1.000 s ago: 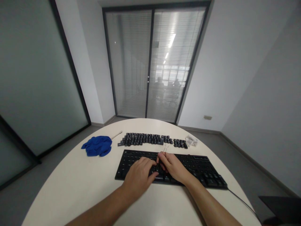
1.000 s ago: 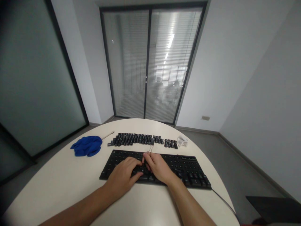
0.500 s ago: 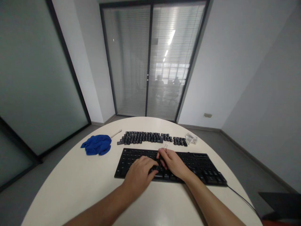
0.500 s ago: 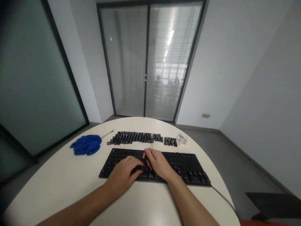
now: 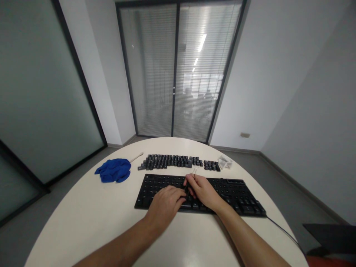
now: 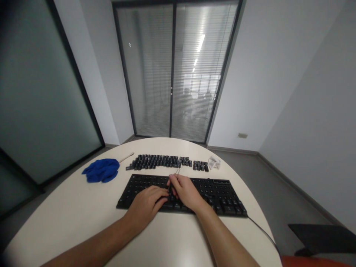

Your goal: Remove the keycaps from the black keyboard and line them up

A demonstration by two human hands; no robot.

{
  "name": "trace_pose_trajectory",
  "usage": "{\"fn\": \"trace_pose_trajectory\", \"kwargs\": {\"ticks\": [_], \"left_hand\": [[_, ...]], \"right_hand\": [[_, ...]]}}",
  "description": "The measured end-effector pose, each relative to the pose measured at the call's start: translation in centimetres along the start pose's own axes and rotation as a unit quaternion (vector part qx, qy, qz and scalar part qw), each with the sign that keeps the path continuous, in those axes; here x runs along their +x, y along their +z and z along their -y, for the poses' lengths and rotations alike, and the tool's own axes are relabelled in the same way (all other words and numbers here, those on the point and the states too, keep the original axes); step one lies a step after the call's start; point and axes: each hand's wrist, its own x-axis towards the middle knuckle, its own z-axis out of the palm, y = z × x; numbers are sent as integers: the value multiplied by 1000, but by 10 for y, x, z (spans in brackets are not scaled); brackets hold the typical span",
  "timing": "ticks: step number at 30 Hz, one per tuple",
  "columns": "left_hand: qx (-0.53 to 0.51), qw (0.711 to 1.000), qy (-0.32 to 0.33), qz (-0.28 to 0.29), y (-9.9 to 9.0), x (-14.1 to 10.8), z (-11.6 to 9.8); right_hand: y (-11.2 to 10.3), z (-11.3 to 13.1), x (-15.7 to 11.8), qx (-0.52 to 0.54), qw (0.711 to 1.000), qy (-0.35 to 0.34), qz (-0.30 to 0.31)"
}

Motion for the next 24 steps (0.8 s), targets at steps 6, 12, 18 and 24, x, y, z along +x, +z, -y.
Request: {"fn": "trace_pose_trajectory", "kwargs": {"ticks": [6, 12, 18, 24], "left_hand": [[6, 999, -42, -2, 0, -1, -2], [-25, 997, -70, -24, -2, 0, -1], [-75, 994, -63, -56, -3, 1, 1], [-122, 985, -102, -69, -4, 1, -1]], "right_hand": [[0, -2, 0, 17, 1000, 1, -5], [-2, -2, 1, 45, 998, -35, 5], [-3, 0, 0, 83, 996, -20, 17], [-3, 2, -2, 111, 993, -10, 29]]}}
